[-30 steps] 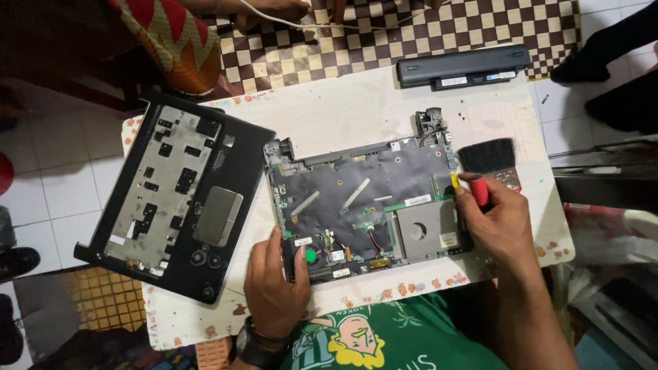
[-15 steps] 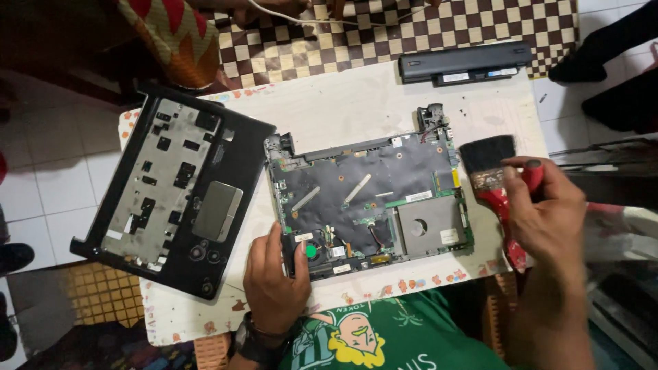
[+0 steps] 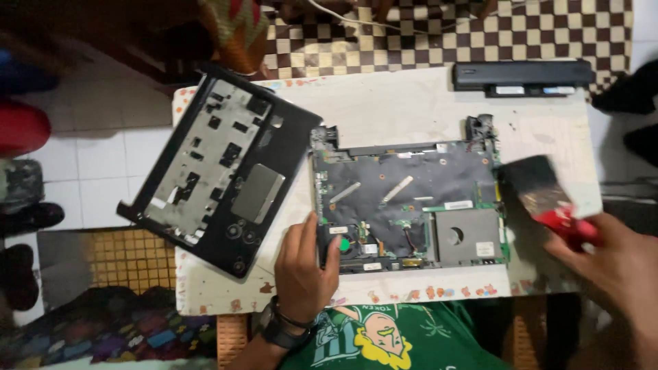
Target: Disassembling and cleaning internal components of a laptop using a screwdriver and a brush
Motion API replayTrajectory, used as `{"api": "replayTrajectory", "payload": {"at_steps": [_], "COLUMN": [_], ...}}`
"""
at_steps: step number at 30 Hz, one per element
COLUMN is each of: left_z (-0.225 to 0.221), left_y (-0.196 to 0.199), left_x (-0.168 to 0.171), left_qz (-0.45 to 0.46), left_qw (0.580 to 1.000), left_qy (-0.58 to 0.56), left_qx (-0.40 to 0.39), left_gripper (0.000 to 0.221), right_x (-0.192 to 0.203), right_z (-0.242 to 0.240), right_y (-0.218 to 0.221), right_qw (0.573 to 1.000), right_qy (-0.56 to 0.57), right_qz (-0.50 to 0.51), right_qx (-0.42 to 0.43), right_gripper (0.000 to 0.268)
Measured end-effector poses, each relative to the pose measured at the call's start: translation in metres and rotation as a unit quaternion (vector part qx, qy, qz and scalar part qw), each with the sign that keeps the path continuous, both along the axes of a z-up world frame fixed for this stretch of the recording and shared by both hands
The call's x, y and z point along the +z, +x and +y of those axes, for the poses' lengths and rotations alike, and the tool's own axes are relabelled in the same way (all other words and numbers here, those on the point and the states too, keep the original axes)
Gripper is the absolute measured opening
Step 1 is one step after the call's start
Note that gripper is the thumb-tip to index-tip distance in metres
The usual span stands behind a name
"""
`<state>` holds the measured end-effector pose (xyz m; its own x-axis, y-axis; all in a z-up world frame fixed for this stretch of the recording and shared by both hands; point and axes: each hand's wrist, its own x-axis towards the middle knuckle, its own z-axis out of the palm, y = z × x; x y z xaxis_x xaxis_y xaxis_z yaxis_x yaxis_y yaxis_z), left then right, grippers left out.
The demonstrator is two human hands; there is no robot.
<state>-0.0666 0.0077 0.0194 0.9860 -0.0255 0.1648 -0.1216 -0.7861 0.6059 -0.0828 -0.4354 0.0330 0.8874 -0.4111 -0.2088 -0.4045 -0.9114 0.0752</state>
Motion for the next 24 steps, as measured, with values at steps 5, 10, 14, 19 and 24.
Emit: {"api": "replayTrajectory", "payload": {"at_steps": [5,10,14,19,24], "left_z": [0.018,0.031,0.033,0.032,0.032], "left_y": [-0.010,-0.028,-0.032,-0.029,-0.031], "left_x": [0.009,-0.001,-0.003,-0.001,-0.005], "left_qz": [0.061,0.062,0.012,-0.025,-0.036], "left_qw": [0.995,0.987,0.990,0.989,0.989], "left_qy": [0.000,-0.021,-0.022,0.009,0.006], "left_qx": [-0.075,-0.144,-0.142,-0.144,-0.144], "left_gripper": [0.092,0.096,0.080,0.074,0.075], "right_x": [0.031,0.097,0.089,0.078,0.086], "right_z": [0.034,0.146,0.210,0.222,0.213], "right_y": [0.008,0.107,0.169,0.151,0.144], "right_qw": [0.907,0.899,0.846,0.802,0.782], "right_qy": [0.401,-0.025,-0.143,-0.133,-0.070], "right_qz": [-0.112,-0.039,0.027,0.160,0.078], "right_qx": [-0.063,0.436,0.514,0.560,0.614], "right_gripper": [0.063,0.049,0.050,0.030,0.029]}}
